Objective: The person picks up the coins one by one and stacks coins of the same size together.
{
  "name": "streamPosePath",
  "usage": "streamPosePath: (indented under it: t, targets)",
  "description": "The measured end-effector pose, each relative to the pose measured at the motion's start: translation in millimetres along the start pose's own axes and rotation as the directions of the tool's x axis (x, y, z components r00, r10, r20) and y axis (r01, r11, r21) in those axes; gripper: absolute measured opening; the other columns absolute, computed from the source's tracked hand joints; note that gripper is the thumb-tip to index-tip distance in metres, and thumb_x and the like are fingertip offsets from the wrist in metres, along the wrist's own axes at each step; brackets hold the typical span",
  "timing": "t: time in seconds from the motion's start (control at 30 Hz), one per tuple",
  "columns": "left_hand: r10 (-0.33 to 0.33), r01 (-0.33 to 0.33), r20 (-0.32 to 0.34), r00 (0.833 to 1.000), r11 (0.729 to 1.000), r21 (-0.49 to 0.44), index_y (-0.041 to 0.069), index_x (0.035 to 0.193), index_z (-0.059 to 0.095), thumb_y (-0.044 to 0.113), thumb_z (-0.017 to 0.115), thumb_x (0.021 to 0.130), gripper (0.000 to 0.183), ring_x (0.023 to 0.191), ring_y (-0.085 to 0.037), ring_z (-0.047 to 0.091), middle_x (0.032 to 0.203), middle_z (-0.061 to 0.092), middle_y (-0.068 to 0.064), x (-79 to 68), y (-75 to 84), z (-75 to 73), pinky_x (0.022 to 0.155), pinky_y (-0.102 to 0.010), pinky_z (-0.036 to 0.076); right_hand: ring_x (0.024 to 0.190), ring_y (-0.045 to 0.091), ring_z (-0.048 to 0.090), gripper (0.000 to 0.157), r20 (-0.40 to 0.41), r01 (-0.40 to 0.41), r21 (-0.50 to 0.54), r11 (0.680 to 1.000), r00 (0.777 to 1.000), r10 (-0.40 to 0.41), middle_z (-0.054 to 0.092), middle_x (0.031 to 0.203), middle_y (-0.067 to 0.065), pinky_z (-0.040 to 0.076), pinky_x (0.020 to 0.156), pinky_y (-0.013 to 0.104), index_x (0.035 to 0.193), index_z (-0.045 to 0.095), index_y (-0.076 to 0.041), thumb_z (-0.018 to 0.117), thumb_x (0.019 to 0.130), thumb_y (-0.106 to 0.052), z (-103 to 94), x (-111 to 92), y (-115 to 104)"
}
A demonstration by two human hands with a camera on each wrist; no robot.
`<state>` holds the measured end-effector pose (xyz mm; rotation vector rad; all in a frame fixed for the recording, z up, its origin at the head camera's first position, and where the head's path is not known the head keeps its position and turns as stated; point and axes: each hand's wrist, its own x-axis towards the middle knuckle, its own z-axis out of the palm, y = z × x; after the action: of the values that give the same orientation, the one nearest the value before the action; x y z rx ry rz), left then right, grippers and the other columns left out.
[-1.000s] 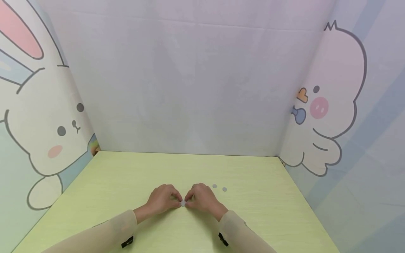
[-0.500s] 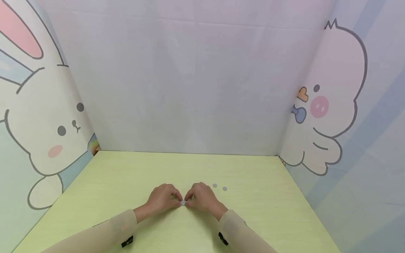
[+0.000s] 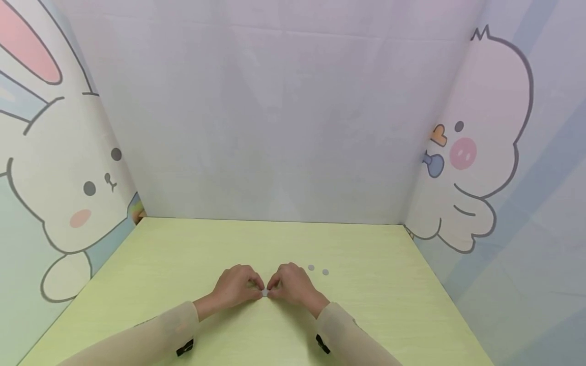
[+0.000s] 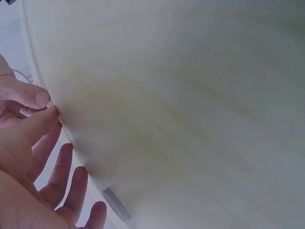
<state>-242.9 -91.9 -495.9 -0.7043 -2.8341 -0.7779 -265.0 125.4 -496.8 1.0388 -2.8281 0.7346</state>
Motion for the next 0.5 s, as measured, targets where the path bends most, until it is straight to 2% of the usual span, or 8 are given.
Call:
streamPosePath:
  t: [0.5]
  targets:
    - [0.010,-0.010,-0.004,1.000,1.000,-0.007,0.025,0.082,0.086,0.023,0.093,0.081,0.007,0.081,-0.010,0.060,0.083,0.073,0.012,0.2,2.0,-2.1,0.068,-0.036,0.045,0.086,0.007,0.063,0.006,0.012,-0.024,0.010,1.000,1.000,0.023,0.075,0.085,-0.014,0.050,0.079,0.025,0.086,0.087,-0.022,0.092,0.085,-0.024,0.7,2.6,0.4]
